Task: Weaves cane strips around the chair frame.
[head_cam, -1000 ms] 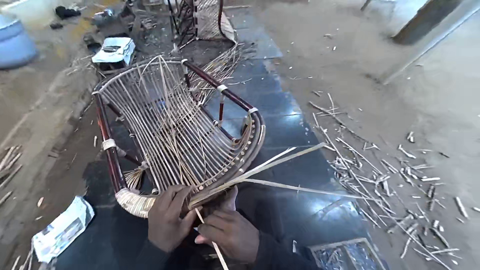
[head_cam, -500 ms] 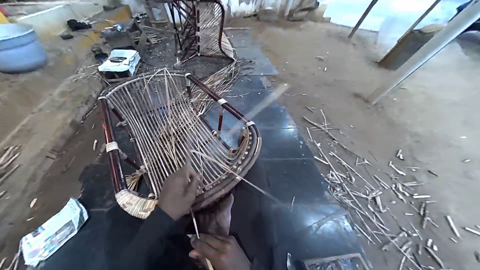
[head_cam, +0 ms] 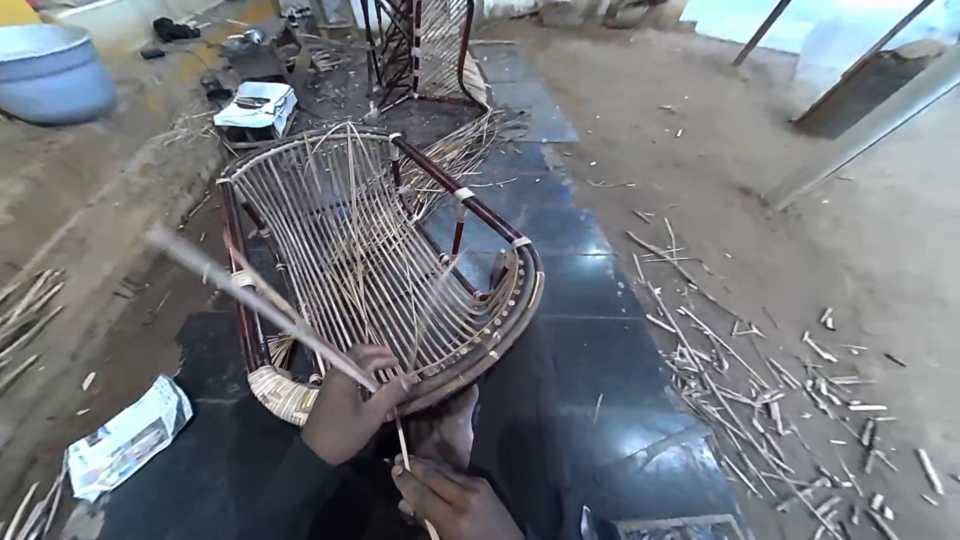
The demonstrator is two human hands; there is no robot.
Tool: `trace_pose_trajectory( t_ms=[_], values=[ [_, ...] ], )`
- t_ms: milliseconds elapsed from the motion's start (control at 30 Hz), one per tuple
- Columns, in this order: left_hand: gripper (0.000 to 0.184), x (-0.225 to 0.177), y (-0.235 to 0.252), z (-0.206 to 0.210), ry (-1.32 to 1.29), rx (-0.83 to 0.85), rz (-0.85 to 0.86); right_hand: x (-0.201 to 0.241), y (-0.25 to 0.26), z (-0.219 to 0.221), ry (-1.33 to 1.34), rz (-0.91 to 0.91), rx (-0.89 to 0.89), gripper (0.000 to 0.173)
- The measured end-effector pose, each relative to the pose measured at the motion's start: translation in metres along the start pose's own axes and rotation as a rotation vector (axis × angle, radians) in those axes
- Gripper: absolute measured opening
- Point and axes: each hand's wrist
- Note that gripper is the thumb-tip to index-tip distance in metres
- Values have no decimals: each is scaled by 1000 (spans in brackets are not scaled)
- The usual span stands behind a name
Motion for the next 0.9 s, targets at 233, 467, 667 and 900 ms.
trace_pose_trajectory(
  t_ms=[233, 467, 667, 900],
  values=[
    [43, 15, -31, 1, 414, 97, 351, 7, 13, -11, -75, -20, -50, 26],
    [26, 31, -35, 25, 364, -166, 435, -31, 29, -33, -241, -102, -373, 20],
    [19, 29, -34, 26, 313, -165, 407, -60, 51, -70, -522, -122, -59, 47],
    [16, 29, -36, 26, 316, -182, 402, -45, 23, -82, -269, -325, -136, 28]
  ],
)
Point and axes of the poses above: each hand's wrist, its own y-axis towards the middle knuckle, its own z-axis out of the palm, x = y × z, and after that the axes turned 1 degree about y, right-handed
